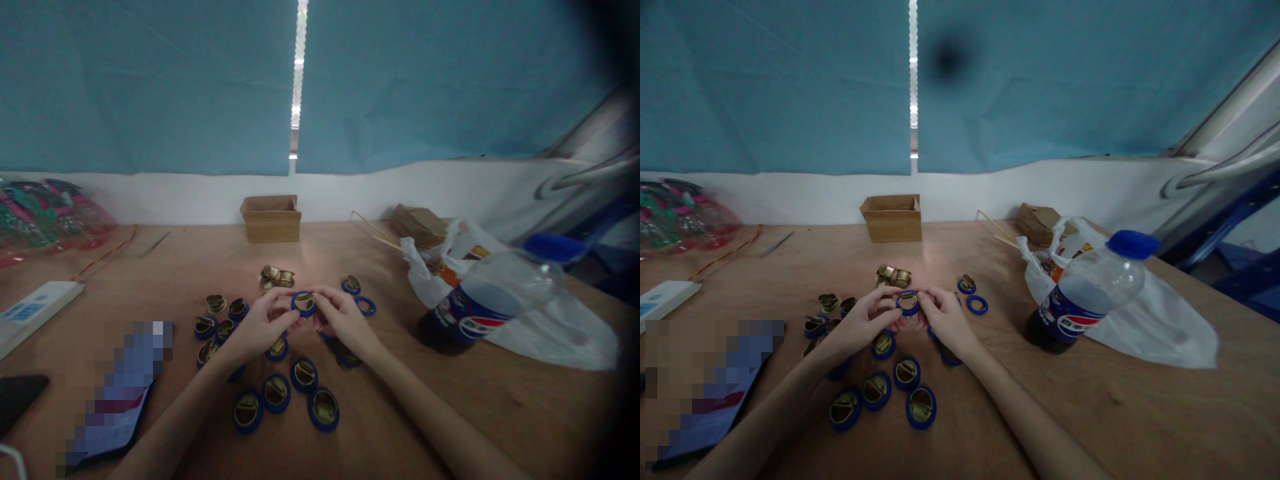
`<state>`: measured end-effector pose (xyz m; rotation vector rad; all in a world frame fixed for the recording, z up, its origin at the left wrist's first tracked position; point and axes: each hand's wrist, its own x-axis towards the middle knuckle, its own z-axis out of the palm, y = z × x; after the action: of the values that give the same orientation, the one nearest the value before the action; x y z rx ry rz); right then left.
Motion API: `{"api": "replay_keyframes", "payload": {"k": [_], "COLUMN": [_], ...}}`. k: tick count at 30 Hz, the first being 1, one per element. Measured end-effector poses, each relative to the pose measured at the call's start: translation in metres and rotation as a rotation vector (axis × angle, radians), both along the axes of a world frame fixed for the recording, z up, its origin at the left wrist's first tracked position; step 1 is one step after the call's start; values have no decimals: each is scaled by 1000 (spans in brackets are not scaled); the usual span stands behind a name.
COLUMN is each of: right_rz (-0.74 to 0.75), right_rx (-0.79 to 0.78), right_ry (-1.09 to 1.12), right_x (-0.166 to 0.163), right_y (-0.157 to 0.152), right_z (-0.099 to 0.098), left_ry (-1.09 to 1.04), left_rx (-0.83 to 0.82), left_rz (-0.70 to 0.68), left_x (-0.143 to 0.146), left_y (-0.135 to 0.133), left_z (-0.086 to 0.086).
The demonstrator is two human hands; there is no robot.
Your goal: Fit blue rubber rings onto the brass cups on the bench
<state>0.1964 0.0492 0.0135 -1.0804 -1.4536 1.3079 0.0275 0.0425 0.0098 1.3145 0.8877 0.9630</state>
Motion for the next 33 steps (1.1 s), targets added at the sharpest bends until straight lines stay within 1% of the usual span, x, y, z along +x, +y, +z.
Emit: {"api": "replay_keyframes", "payload": {"k": [4, 10, 13, 17, 21, 24, 26, 28, 31, 33], "right_rz": [25, 40, 43, 87, 114, 123, 114, 82, 17, 7], "right_rx": [33, 49, 24, -35, -14, 24, 60, 128, 327, 481], "right_ry": [-2, -31, -45, -31, 2, -18, -56, -147, -394, -559], "right_x": [0, 1, 1, 0, -1, -2, -2, -1, 4, 7], "right_y": [0, -1, -3, -5, -5, -5, -5, -5, -6, -7], "right_z": [-1, -1, 2, 4, 2, 2, 2, 1, 0, 0], "left_ry": [-40, -66, -60, -30, -18, -12, 6, 26, 6, -25], "left_rx": [-15, -7, -20, -28, -23, -19, -5, 3, -84, -159], "left_rz": [-26, -33, -11, 45, 68, 63, 63, 72, 107, 125], "left_x": [-1, -2, -2, -2, -2, -3, -4, -4, -5, -5], "left_y": [0, 1, 0, -2, -3, -2, 0, 2, 5, 6], "left_z": [3, 1, 3, 8, 11, 9, 6, 3, 2, 3]}}
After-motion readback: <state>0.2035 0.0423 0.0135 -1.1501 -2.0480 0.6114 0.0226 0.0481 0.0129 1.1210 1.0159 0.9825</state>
